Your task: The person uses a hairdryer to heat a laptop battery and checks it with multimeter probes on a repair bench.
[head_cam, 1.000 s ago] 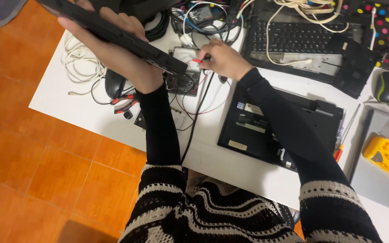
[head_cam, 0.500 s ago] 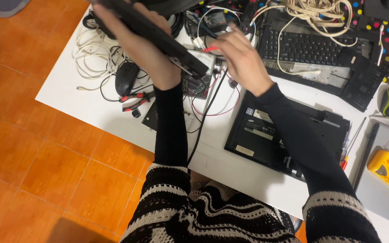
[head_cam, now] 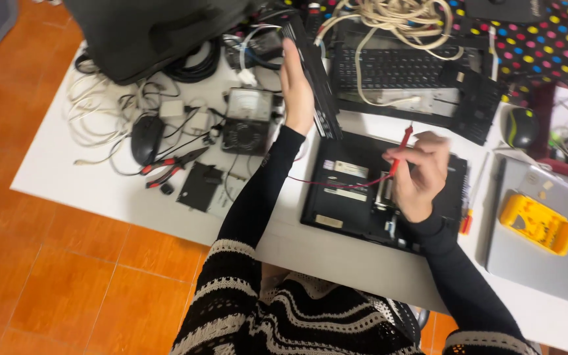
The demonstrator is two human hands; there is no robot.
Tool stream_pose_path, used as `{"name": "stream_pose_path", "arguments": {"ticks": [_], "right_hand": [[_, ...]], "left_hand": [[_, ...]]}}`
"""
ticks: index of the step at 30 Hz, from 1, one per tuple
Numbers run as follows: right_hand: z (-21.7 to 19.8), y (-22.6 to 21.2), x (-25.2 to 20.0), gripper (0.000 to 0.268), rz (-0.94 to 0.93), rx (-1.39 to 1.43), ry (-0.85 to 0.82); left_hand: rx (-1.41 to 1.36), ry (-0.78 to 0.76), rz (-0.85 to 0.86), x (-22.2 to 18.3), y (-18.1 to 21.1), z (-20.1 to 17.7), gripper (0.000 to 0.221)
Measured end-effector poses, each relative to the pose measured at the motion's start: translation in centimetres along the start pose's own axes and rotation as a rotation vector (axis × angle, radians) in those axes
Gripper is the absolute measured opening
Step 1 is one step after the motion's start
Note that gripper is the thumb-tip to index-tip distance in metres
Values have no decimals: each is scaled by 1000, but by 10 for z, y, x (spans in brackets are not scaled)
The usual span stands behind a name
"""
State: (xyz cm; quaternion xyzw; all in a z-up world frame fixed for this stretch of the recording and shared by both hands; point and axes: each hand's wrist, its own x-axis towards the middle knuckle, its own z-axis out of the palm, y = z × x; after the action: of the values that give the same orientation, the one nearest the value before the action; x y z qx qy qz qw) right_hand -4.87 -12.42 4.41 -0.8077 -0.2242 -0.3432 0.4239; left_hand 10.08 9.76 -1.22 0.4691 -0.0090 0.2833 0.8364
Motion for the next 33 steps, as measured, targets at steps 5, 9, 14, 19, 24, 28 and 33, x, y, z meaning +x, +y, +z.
{"name": "stream_pose_path", "arguments": {"ticks": [5, 9, 14, 19, 24, 28, 33], "right_hand": [[-19, 27, -48, 20, 117, 342, -59], [-30, 8, -31, 21, 59, 67, -159], [-36, 10, -25, 26, -27, 49, -269], [-41, 10, -26, 30, -11, 15, -234], [-39, 17, -33, 30, -22, -10, -170], [-39, 16, -31, 29, -23, -22, -150], [-39, 12, -28, 28, -14, -20, -179]], "left_hand": [[190, -152, -225, -50, -33, 19, 72], [250, -221, -230, -68, -35, 28, 68], [398, -375, -128, -88, -27, 40, 52], [580, -500, -165, -103, 7, 62, 40], [631, -524, -120, -108, 22, 73, 38], [635, -505, -3, -105, 20, 70, 37], [630, -518, 8, -102, 28, 72, 36]]}}
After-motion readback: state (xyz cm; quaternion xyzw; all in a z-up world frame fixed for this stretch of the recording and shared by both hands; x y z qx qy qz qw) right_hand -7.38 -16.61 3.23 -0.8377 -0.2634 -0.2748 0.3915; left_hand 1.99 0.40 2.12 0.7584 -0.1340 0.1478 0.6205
